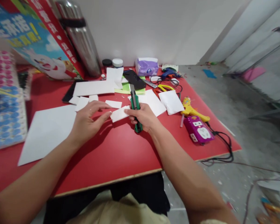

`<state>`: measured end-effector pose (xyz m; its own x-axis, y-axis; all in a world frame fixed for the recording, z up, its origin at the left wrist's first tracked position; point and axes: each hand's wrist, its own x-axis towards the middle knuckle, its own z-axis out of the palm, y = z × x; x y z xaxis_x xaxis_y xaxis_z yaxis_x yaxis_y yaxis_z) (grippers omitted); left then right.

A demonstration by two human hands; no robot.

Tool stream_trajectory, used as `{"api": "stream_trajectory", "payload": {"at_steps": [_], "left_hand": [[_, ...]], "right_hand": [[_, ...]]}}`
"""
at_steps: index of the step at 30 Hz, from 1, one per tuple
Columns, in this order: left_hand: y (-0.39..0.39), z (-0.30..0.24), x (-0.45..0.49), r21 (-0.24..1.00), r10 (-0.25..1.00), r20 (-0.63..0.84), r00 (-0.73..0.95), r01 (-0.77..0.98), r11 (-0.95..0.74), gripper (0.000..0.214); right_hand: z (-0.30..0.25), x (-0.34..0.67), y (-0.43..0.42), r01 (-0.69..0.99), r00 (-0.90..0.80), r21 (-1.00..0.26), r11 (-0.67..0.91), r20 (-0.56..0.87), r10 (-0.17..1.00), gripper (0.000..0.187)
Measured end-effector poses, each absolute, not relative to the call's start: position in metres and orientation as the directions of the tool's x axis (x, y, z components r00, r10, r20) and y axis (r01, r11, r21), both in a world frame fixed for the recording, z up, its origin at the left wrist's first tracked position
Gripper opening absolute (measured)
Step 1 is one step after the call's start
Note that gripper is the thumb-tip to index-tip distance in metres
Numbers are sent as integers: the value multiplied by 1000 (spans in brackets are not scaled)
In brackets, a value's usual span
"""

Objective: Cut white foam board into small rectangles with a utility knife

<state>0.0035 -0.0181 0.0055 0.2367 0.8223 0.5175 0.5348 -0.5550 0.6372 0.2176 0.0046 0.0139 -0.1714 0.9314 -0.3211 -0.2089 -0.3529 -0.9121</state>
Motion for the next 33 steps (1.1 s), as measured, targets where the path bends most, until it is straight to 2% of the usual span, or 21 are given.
{"api": "stream_trajectory", "payload": {"at_steps": [4,8,20,25,28,33], "left_hand": [[-24,5,15,465,749,533,393,603,-648,13],[-25,1,22,403,750,487,448,646,-648,11],[-28,-1,23,406,764,465,447,660,-633,3],[-27,-3,20,412,754,478,450,643,-645,2],[-26,-5,18,407,771,455,446,666,-626,3],[-23,-8,15,377,814,385,436,730,-570,2]], "right_hand": [[13,212,2,-187,-175,-916,-354,-323,930,38],[12,209,1,-173,-199,-917,-360,-326,924,36],[11,208,0,-170,-211,-906,-388,-351,912,31],[10,210,1,-145,-251,-908,-394,-351,902,39],[11,213,1,-92,-256,-923,-373,-340,905,36],[15,222,3,100,-112,-957,-272,-283,953,29]]}}
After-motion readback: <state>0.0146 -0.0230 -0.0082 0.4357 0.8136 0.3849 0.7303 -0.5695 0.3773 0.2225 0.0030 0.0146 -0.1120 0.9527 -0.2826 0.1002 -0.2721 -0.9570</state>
